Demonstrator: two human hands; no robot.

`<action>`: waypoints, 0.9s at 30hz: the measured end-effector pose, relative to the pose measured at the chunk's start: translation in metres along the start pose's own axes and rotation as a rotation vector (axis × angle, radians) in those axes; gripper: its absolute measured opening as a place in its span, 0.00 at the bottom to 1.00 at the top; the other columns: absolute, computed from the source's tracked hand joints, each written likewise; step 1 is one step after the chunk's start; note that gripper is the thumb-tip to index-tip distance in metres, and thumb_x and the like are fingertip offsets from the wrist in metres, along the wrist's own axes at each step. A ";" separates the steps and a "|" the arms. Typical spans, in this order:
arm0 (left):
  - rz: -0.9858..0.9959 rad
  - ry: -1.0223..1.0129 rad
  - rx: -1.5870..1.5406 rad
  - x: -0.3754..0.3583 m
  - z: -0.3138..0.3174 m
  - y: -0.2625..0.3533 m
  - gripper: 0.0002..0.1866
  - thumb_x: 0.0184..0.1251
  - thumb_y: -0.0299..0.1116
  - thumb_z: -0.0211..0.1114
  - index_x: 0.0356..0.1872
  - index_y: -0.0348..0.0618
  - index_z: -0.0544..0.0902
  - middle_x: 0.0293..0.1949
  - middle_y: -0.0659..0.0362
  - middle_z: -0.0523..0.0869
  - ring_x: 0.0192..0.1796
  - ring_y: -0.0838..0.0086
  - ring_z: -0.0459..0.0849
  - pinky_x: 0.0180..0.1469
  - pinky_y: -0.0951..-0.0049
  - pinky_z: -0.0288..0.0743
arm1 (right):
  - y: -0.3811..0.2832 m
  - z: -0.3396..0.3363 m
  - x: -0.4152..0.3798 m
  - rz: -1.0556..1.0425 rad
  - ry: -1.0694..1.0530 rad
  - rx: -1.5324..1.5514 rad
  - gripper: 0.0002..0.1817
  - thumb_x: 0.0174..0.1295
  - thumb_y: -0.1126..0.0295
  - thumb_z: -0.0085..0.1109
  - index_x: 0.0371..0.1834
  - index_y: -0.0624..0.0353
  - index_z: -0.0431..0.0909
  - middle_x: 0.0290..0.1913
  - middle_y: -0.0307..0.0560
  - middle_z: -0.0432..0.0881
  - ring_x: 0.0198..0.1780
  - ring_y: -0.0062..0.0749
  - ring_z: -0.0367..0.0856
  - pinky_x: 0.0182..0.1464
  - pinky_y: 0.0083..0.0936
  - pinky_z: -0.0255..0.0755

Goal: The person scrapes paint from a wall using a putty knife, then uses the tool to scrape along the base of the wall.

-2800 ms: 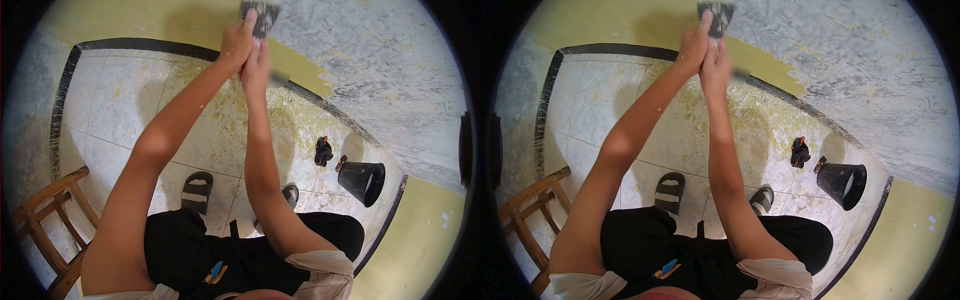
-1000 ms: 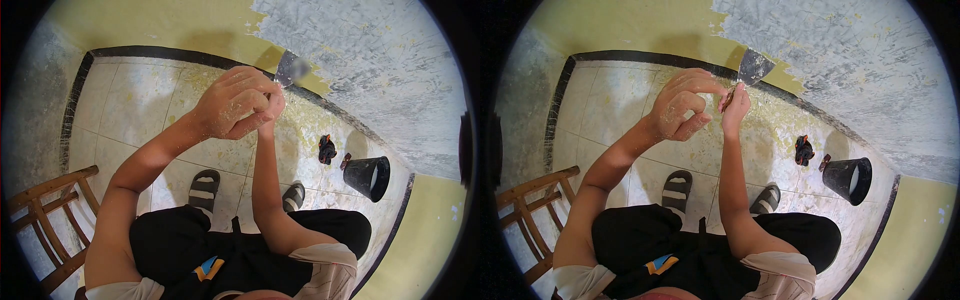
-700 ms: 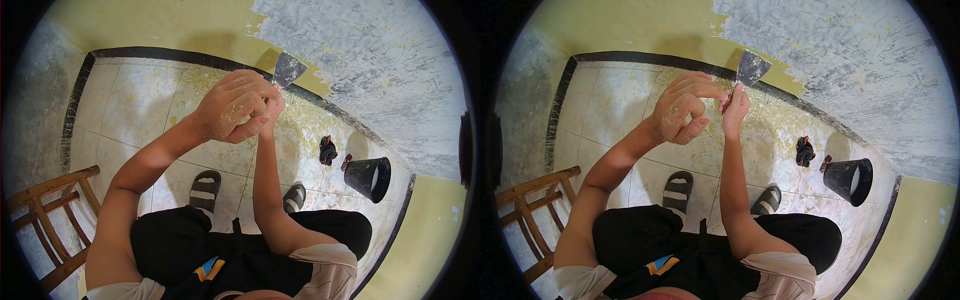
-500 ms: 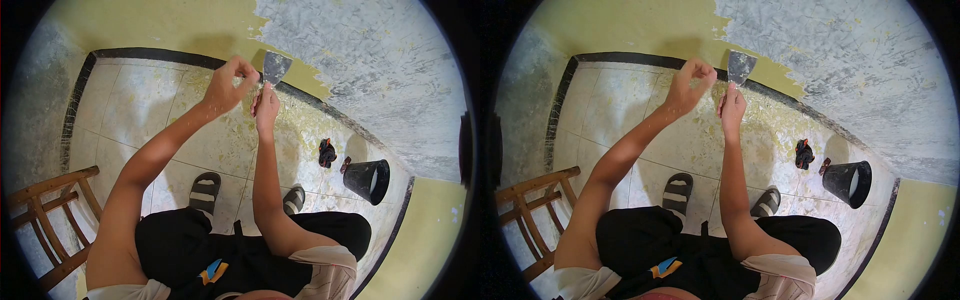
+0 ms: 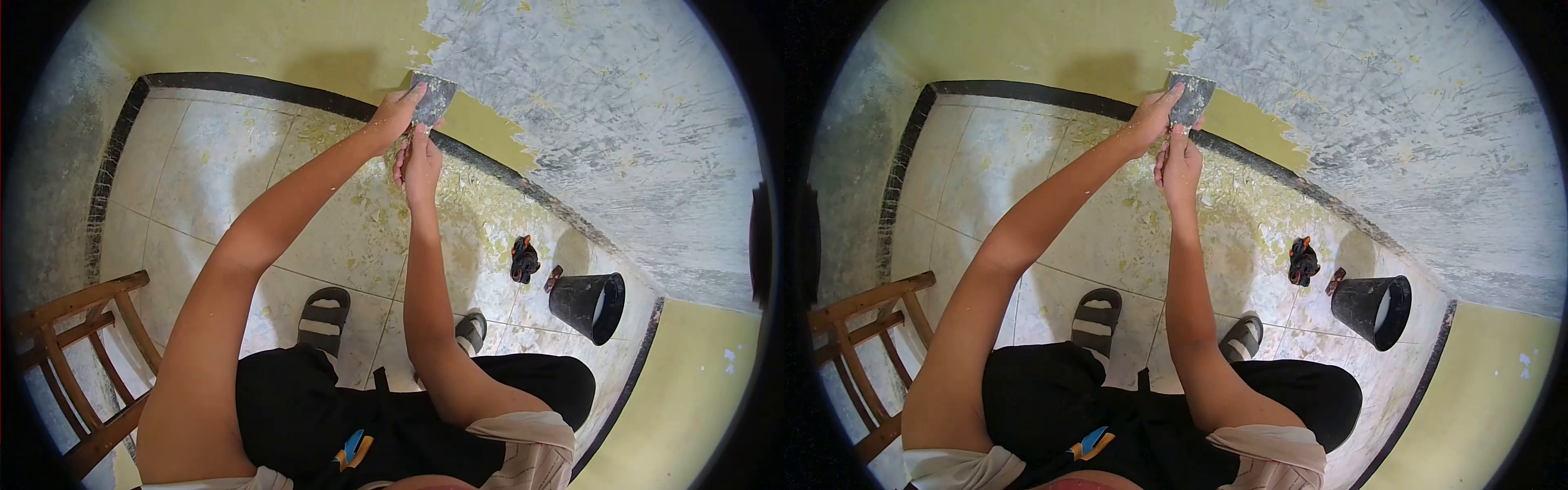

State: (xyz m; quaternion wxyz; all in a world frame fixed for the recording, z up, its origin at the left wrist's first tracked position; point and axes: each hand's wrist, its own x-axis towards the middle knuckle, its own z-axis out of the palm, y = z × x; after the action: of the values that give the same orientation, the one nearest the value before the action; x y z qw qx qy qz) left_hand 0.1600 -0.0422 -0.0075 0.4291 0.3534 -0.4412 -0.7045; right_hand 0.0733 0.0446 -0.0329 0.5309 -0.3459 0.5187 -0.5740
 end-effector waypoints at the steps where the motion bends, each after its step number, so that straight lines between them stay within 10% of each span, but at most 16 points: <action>1: 0.001 -0.001 -0.001 0.001 0.001 0.000 0.23 0.83 0.51 0.52 0.52 0.39 0.82 0.38 0.57 0.89 0.39 0.73 0.87 0.48 0.68 0.82 | 0.002 0.000 0.002 0.007 0.016 -0.026 0.29 0.80 0.45 0.46 0.28 0.58 0.71 0.17 0.39 0.70 0.12 0.23 0.66 0.12 0.22 0.56; 20: 0.006 0.049 -0.257 0.011 0.016 -0.012 0.23 0.85 0.52 0.47 0.46 0.42 0.78 0.29 0.56 0.82 0.25 0.72 0.78 0.32 0.71 0.78 | 0.025 -0.009 0.034 -0.170 0.107 -0.143 0.26 0.80 0.49 0.49 0.25 0.56 0.71 0.16 0.35 0.69 0.14 0.17 0.64 0.15 0.20 0.56; 26: -0.077 0.120 -0.402 0.005 0.032 -0.003 0.23 0.84 0.55 0.48 0.46 0.43 0.77 0.29 0.56 0.81 0.25 0.73 0.76 0.32 0.71 0.77 | 0.017 -0.028 0.043 -0.387 0.191 -0.492 0.28 0.78 0.52 0.52 0.34 0.71 0.80 0.18 0.39 0.75 0.20 0.22 0.72 0.26 0.23 0.68; 27: -0.083 0.117 -0.430 0.006 0.033 -0.002 0.23 0.84 0.56 0.48 0.46 0.44 0.77 0.29 0.57 0.81 0.26 0.73 0.76 0.33 0.71 0.77 | 0.000 -0.025 0.035 -0.310 0.183 -0.555 0.28 0.77 0.53 0.54 0.41 0.77 0.80 0.42 0.58 0.75 0.40 0.41 0.78 0.43 0.31 0.72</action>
State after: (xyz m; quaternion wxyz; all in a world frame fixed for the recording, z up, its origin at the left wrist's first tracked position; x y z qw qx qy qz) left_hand 0.1282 -0.0366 0.0019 0.4898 0.3121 -0.2403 -0.7778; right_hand 0.0430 0.0166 -0.0435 0.2739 -0.4992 0.6419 -0.5136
